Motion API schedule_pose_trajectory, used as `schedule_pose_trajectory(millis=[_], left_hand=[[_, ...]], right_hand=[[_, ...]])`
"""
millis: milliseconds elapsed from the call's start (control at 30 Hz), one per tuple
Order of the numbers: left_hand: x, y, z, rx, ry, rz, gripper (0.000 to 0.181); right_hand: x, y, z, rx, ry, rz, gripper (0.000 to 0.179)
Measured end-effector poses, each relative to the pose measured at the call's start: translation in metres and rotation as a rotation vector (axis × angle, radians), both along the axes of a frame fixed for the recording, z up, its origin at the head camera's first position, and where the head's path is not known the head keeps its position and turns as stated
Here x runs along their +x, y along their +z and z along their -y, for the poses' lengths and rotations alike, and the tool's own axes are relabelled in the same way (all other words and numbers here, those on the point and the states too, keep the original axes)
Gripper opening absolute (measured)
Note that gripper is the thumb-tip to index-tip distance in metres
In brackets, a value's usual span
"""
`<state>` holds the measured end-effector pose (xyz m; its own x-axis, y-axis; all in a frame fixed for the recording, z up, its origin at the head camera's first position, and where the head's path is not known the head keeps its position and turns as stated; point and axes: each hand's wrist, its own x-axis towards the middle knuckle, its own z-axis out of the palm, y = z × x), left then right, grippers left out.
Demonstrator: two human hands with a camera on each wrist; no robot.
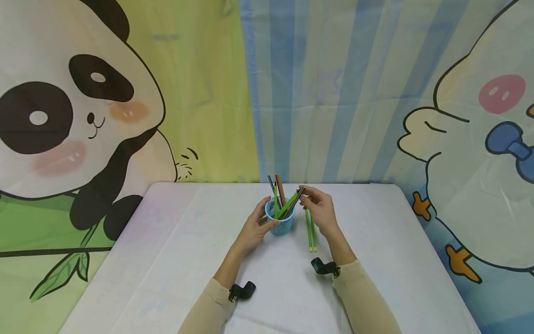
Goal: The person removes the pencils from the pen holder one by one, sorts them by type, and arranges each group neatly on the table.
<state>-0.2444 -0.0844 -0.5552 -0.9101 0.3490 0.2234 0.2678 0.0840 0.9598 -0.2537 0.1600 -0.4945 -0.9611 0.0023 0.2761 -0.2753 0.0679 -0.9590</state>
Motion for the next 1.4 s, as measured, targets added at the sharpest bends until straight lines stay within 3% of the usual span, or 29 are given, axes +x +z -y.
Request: schedule_pose_trajectory(millis=[200,700,933,1133,1400], left_hand=[[0.001,0.0,0.0,-0.018,0.008,-0.014,0.08],[0.001,0.001,0.001,-0.026,-0.004,-0.018,0.081],[-0.001,-0.001,0.001,-0.016,-0.005,-0.012,0.078],[-0.002,-0.002,0.001,-0.02,-0.004,-0.009,0.079],[0.0,-0.001,0.001,-0.027,0.001,-0.005,0.081]], right_hand=[[-0.002,0.0,0.005,-0.046,0.095,0.005,0.034],[-0.006,-0.005,0.009,-0.099,0.17,0.111,0.036],[-0.006,-0.005,0.009,-0.103,0.138,0.132,0.026],[-0.006,0.0,0.011,-0.08,0.112,0.096,0.016],[-0.008,0.005,0.012,-0.039,0.101,0.057,0.022]])
